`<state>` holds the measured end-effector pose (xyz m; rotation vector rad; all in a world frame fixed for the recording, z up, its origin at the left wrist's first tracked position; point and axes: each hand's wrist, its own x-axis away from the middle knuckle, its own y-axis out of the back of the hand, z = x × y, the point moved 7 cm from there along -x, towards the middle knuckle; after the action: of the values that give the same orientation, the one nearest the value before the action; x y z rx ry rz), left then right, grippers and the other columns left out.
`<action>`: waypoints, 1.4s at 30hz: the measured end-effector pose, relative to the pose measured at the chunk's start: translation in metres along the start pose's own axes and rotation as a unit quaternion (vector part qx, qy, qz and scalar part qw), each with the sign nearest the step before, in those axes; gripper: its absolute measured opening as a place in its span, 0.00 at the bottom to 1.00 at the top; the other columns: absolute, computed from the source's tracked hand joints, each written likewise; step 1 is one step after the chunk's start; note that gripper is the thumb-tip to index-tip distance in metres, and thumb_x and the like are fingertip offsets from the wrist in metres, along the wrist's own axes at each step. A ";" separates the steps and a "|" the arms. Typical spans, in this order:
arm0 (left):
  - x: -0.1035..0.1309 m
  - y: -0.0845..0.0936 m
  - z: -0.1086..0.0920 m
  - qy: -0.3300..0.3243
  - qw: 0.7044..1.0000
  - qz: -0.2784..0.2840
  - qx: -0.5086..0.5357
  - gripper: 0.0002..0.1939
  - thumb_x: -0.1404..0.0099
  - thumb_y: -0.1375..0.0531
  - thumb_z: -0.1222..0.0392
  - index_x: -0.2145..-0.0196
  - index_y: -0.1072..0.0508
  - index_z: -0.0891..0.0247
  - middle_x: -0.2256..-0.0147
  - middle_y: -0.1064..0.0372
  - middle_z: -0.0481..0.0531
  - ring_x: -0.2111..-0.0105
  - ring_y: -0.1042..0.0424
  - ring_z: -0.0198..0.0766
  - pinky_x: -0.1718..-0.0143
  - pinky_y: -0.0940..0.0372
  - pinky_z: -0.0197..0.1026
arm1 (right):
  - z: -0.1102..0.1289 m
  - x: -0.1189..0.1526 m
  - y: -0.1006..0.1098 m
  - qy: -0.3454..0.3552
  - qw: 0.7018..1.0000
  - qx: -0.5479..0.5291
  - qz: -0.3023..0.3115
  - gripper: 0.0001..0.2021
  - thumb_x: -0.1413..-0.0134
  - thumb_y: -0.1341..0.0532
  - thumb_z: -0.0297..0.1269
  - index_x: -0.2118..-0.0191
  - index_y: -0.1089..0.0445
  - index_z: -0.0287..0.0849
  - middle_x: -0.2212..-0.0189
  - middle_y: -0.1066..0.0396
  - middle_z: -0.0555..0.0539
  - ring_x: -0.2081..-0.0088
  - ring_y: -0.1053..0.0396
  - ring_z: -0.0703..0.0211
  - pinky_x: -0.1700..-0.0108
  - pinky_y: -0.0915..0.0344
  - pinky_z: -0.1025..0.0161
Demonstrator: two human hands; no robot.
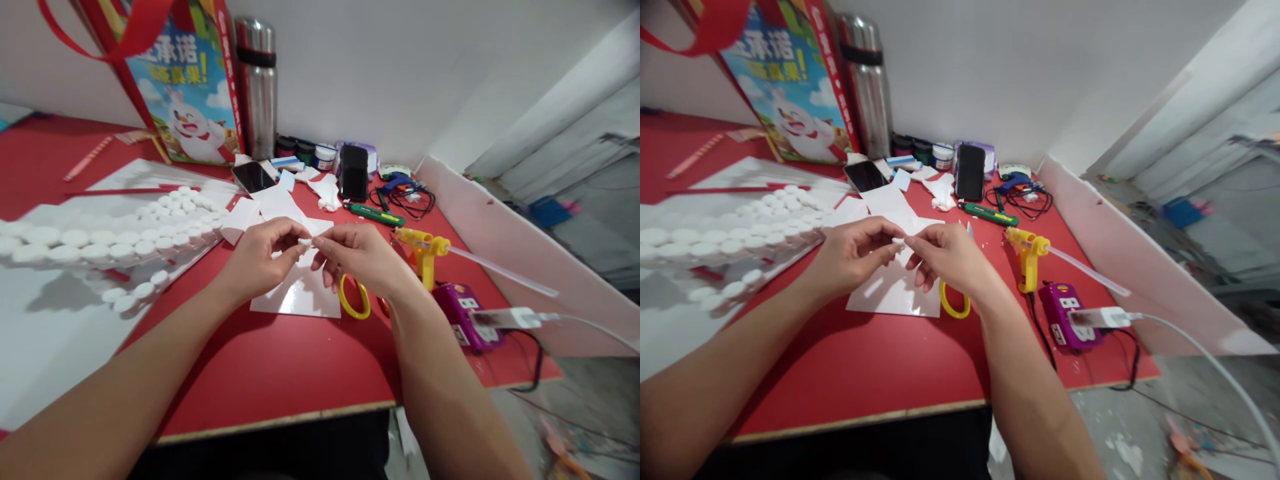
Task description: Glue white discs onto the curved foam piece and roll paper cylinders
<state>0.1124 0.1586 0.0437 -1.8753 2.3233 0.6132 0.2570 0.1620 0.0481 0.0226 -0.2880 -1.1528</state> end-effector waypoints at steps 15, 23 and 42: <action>-0.001 -0.001 0.003 0.015 0.999 0.003 -0.035 0.08 0.36 0.36 0.61 0.61 0.23 0.68 0.69 0.25 0.51 0.72 0.28 0.34 0.69 0.33 0.37 | -0.003 0.000 0.002 0.029 0.993 0.106 -0.044 0.13 0.37 0.39 0.34 0.75 0.31 0.40 0.85 0.29 0.50 0.87 0.31 0.63 0.85 0.34 0.69; -0.002 0.004 0.007 0.069 0.996 -0.035 0.036 0.09 0.38 0.33 0.60 0.63 0.22 0.68 0.73 0.24 0.50 0.74 0.26 0.34 0.70 0.30 0.37 | 0.017 0.008 -0.006 0.173 0.935 0.276 -0.141 0.12 0.36 0.40 0.34 0.73 0.31 0.40 0.80 0.28 0.50 0.84 0.32 0.66 0.78 0.40 0.69; -0.001 0.000 0.008 0.042 0.998 -0.017 0.051 0.06 0.37 0.33 0.60 0.63 0.19 0.67 0.67 0.24 0.51 0.71 0.22 0.36 0.66 0.24 0.38 | 0.019 0.009 -0.014 0.264 0.860 0.422 -0.111 0.08 0.40 0.46 0.28 0.71 0.37 0.42 0.78 0.30 0.47 0.77 0.38 0.61 0.72 0.48 0.63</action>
<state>0.1117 0.1623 0.0369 -1.9238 2.3199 0.4112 0.2429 0.1505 0.0657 1.1583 -0.2819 -1.1188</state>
